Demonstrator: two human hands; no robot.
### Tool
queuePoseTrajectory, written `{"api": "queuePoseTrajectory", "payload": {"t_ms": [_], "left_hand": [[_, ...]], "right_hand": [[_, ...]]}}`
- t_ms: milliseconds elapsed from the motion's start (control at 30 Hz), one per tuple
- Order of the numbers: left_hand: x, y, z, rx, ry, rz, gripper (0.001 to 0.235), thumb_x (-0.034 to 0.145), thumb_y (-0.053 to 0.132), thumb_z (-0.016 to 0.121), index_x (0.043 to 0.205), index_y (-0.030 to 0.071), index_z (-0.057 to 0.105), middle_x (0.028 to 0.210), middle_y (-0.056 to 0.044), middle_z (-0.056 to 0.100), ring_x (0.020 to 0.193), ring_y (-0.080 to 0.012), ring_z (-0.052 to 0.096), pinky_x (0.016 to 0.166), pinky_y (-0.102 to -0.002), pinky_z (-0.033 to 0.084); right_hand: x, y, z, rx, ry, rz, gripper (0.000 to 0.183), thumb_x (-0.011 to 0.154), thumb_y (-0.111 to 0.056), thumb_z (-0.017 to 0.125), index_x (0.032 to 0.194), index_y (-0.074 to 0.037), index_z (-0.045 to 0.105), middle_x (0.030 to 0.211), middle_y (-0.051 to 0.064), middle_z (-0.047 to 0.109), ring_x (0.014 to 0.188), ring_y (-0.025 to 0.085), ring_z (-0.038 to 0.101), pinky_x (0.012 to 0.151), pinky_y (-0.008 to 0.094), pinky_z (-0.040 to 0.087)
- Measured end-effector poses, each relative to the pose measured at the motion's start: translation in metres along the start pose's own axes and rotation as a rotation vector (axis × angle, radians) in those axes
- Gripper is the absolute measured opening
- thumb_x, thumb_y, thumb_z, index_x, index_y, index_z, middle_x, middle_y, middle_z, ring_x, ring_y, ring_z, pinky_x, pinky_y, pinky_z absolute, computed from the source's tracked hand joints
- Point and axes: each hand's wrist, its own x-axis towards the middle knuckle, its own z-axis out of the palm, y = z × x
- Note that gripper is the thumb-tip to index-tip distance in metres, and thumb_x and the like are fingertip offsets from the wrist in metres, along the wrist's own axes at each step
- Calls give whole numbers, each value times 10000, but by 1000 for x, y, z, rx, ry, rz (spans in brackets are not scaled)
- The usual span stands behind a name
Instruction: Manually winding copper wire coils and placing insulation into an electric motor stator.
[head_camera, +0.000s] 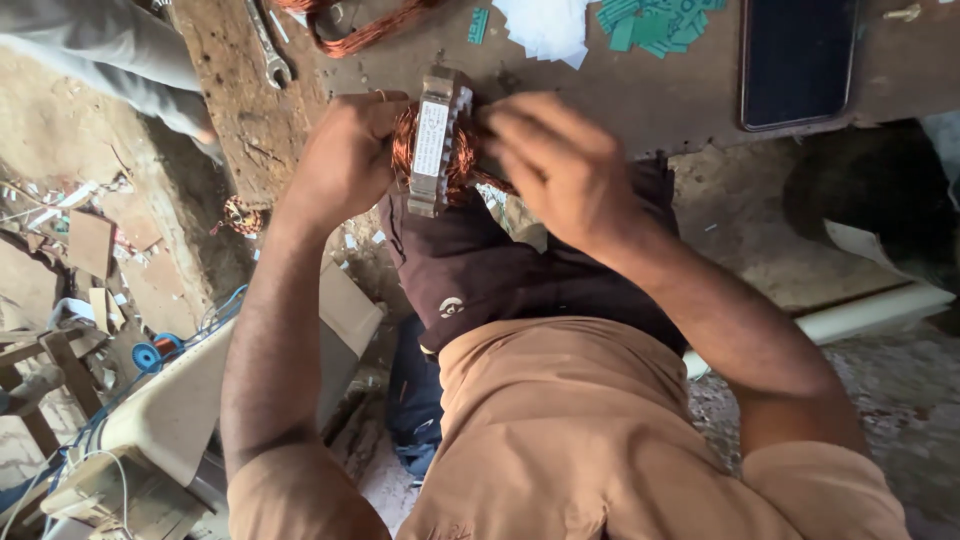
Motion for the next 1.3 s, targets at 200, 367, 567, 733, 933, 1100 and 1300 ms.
{"api": "queuePoseTrajectory", "payload": {"t_ms": [200,367,567,733,933,1100,1300], "left_hand": [[1,-8,-1,-17,-34,-16,112,929,-9,642,1034,-28,676,958,-234,681,928,-452,659,784,-471,528],[0,-16,0,-98,-43,-24,211,898,-54,586,1085,-31,680,989,-244,692,944,-425,686,795,-456,539],[-4,-21,4,-114,-58,-97,328,842,-117,510,1102,-28,689,994,-234,717,904,-367,722,793,-428,557],[-5,-17,5,-126,-63,-135,322,866,-118,506,1102,-15,700,983,-213,739,884,-323,750,772,-410,562],[-8,-25,9,-62,-24,-54,207,941,-89,620,1122,-28,699,961,-209,692,880,-313,695,789,-383,534],[-11,-18,19,-295,153,-122,189,971,-20,761,1158,-4,734,933,-83,713,793,-156,647,706,-295,498],[-13,-18,19,-137,236,-45,103,932,-14,810,1011,-18,743,903,-82,682,750,-166,628,656,-298,461]], "right_hand": [[-6,21,14,-250,-163,-251,119,844,53,720,957,43,684,1065,173,674,915,323,738,738,372,618],[-36,26,0,-193,-113,-66,193,996,39,740,1187,10,736,1060,92,684,834,228,695,691,344,572],[-39,27,1,-141,-109,67,163,980,35,765,1141,9,755,959,95,672,771,227,684,649,348,550],[-26,19,3,-62,-130,78,155,1013,27,749,1165,44,725,1087,116,704,864,216,724,730,303,605],[-17,18,20,-183,-146,-89,214,920,73,726,1128,33,705,1158,139,694,1032,298,710,879,374,602],[-29,27,28,-63,-118,28,310,936,41,720,1242,-5,708,1123,112,666,978,301,696,845,386,589],[-20,25,29,-71,-135,85,206,999,83,697,1188,19,746,1083,122,674,889,251,698,768,345,591]]}}
